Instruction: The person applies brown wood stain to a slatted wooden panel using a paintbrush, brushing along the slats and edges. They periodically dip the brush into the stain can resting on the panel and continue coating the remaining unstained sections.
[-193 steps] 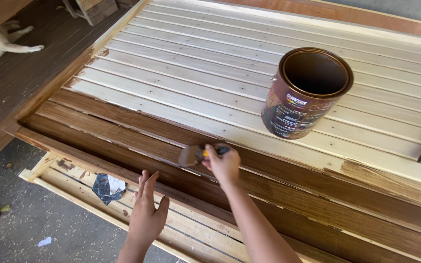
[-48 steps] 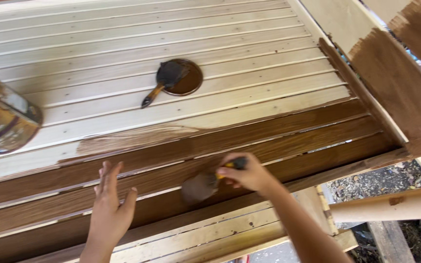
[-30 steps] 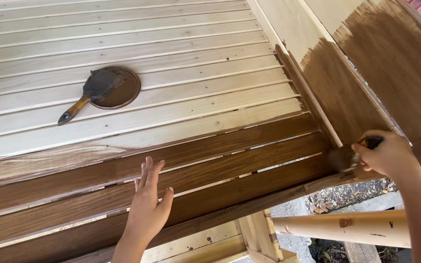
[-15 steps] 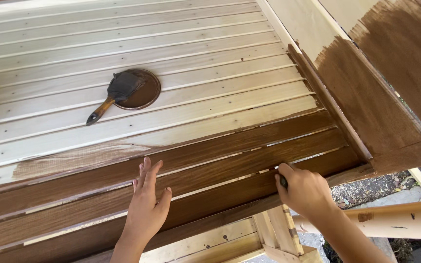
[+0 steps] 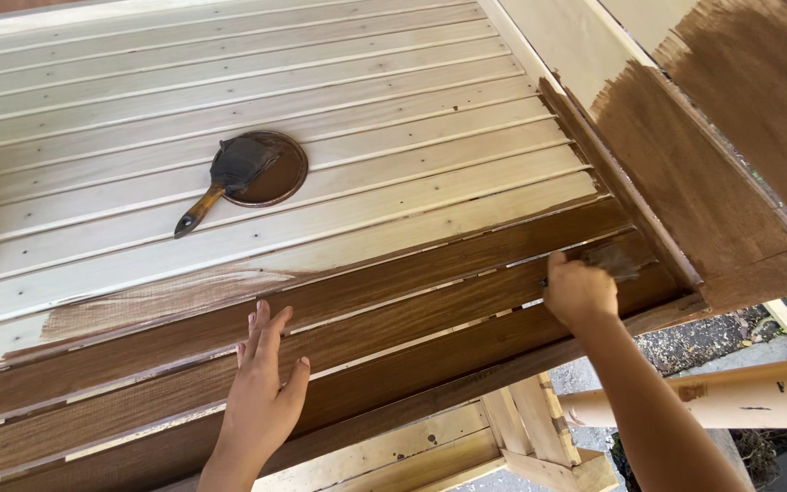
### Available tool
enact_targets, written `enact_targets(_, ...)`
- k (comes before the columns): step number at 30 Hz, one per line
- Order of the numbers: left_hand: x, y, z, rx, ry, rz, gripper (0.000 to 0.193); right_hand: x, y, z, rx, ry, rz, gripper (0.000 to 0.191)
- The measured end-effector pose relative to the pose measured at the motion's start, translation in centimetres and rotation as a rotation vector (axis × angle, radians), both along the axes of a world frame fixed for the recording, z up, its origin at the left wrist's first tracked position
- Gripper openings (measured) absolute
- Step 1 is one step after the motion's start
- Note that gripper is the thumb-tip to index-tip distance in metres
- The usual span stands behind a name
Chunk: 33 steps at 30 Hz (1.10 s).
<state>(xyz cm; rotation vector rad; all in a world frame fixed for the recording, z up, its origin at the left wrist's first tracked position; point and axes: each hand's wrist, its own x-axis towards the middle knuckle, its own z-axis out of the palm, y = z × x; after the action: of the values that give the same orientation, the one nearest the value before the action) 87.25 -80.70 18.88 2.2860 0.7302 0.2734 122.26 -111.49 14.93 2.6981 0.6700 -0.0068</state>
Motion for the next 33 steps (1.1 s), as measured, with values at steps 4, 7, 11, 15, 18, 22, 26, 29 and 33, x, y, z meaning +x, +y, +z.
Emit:
enact_targets(4,-0.1,0.8,0.0,0.014,-0.028,0.026,0.067,-9.0,5.9,0.9,-0.138,0.072,0.147,0.026)
enact_targets(7,0.3,1.0,0.2,0.022,-0.057,0.040,0.066,-16.6,10.4,1.6,-0.147,0.364,0.244,0.018)
enact_targets(11,1.0,1.5,0.6,0.039,-0.038,0.068,0.069,-21.8,11.0,3.7,0.636,0.295,0.654,0.015)
enact_targets(15,1.3,1.5,0.7,0.024,-0.102,0.087,0.067,-14.9,7.3,6.8,0.916,0.180,0.565,0.007)
enact_targets(18,1.1,1.5,0.3,0.026,-0.076,0.102,0.068,-4.9,3.0,8.4,0.361,0.091,0.029,0.022)
enact_targets(22,-0.1,1.8,-0.5,0.018,-0.009,0.127,0.073,5.0,-1.0,6.1,0.288,-0.091,0.007,0.018)
enact_targets(26,-2.0,2.2,-1.6,0.000,0.005,0.173,0.074,7.1,-0.4,1.6,0.203,-0.105,0.041,0.024)
enact_targets(29,-3.9,2.8,-2.2,0.028,-0.038,0.194,0.069,5.2,2.5,0.2,0.215,-0.118,0.121,0.030)
enact_targets(33,-6.4,3.9,-2.6,0.019,-0.054,0.260,0.068,-1.5,9.1,-0.2,0.166,-0.089,0.245,0.031)
